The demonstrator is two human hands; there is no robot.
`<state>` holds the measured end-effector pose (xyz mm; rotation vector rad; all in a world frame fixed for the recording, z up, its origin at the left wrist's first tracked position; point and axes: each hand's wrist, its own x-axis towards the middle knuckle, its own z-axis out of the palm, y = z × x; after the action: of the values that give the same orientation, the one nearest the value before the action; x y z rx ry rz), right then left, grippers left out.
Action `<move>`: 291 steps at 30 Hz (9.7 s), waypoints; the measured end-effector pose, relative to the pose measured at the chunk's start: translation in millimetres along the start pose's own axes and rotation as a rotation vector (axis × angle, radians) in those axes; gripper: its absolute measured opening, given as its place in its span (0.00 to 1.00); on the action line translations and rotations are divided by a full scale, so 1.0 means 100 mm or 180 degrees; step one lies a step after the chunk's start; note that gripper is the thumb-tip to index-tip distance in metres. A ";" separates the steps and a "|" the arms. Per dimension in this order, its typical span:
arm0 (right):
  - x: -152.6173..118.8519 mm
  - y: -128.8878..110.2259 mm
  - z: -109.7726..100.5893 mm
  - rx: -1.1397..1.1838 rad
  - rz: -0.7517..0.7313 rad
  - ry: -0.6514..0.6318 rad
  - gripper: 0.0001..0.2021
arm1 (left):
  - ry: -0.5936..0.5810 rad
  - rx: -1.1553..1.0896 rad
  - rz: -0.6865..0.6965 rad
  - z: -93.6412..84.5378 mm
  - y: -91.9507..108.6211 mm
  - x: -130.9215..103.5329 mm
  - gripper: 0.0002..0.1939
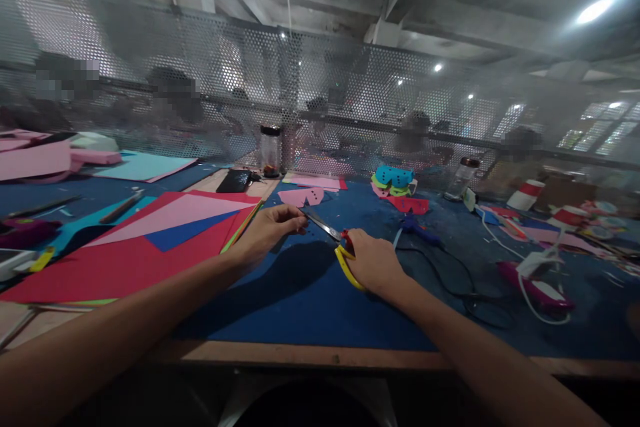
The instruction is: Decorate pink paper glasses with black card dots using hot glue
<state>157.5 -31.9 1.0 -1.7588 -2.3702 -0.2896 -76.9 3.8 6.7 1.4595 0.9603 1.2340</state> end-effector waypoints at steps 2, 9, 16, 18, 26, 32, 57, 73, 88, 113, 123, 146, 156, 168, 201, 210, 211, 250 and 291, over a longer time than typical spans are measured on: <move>0.00 0.00 -0.01 0.0007 -0.0027 0.0000 0.16 | -0.0057 -0.0010 0.0059 -0.01 -0.01 0.01 0.08; -0.01 0.00 -0.01 0.0031 -0.0071 0.0018 0.15 | -0.0112 -0.0103 0.0075 0.01 0.01 0.00 0.10; -0.01 -0.01 -0.01 0.0035 -0.0061 0.0019 0.13 | -0.0148 0.0017 0.0100 0.00 0.01 0.00 0.10; -0.01 -0.01 -0.01 0.0034 -0.0051 0.0043 0.14 | -0.0147 0.0004 0.0096 0.00 0.00 0.00 0.11; -0.01 -0.01 -0.01 0.0042 -0.0021 0.0014 0.14 | -0.0143 0.0019 0.0097 -0.01 -0.01 0.01 0.07; -0.01 0.00 0.00 0.0008 -0.0024 -0.0014 0.14 | -0.0151 0.0020 0.0098 -0.01 -0.02 0.02 0.07; -0.01 -0.02 -0.05 0.0050 0.0013 -0.0016 0.12 | -0.0121 0.0093 0.0133 -0.02 -0.05 0.02 0.08; -0.01 -0.01 -0.03 -0.0056 0.0021 -0.0028 0.12 | -0.0111 0.0112 0.0112 0.00 -0.01 0.02 0.07; 0.00 -0.01 -0.04 0.0037 0.0055 -0.0047 0.13 | 0.0091 0.0084 -0.0056 -0.02 -0.02 0.02 0.11; -0.02 -0.01 -0.02 -0.0032 -0.0023 -0.0060 0.17 | -0.0148 -0.0171 0.0069 -0.04 -0.05 0.03 0.11; -0.02 0.01 0.01 0.0000 -0.0053 -0.0002 0.17 | -0.0161 -0.0233 0.0062 -0.02 -0.02 0.02 0.09; -0.03 -0.01 -0.04 0.0075 -0.0116 -0.0010 0.13 | -0.0218 -0.0212 0.0100 -0.02 -0.04 0.03 0.09; -0.02 0.00 -0.04 0.0059 -0.0107 -0.0002 0.12 | -0.0212 -0.0109 0.0065 -0.02 -0.03 0.02 0.09; -0.03 0.00 -0.03 0.0077 -0.0101 0.0102 0.12 | -0.0171 -0.0103 0.0023 -0.02 -0.02 0.02 0.10; -0.01 -0.01 -0.06 0.0053 0.0021 -0.0062 0.12 | -0.0169 0.0065 -0.0054 0.01 0.02 -0.01 0.11; -0.01 0.00 -0.05 0.0022 0.0033 0.0043 0.14 | 0.0036 -0.0063 -0.0088 0.02 0.05 -0.02 0.09; -0.01 0.00 -0.04 0.0014 0.0030 0.0050 0.14 | 0.0016 -0.0093 -0.0059 0.02 0.05 -0.01 0.09; -0.03 -0.01 -0.04 0.0081 -0.0065 -0.0023 0.13 | -0.0149 -0.0170 -0.0062 0.02 0.03 -0.01 0.06; -0.01 -0.03 -0.03 -0.0030 -0.0007 -0.0116 0.14 | -0.0256 0.0038 0.0094 0.00 -0.01 0.02 0.10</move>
<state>155.5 -34.7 3.0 -1.7806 -2.3998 -0.2721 -76.6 5.6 6.2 1.5260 0.8964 1.1833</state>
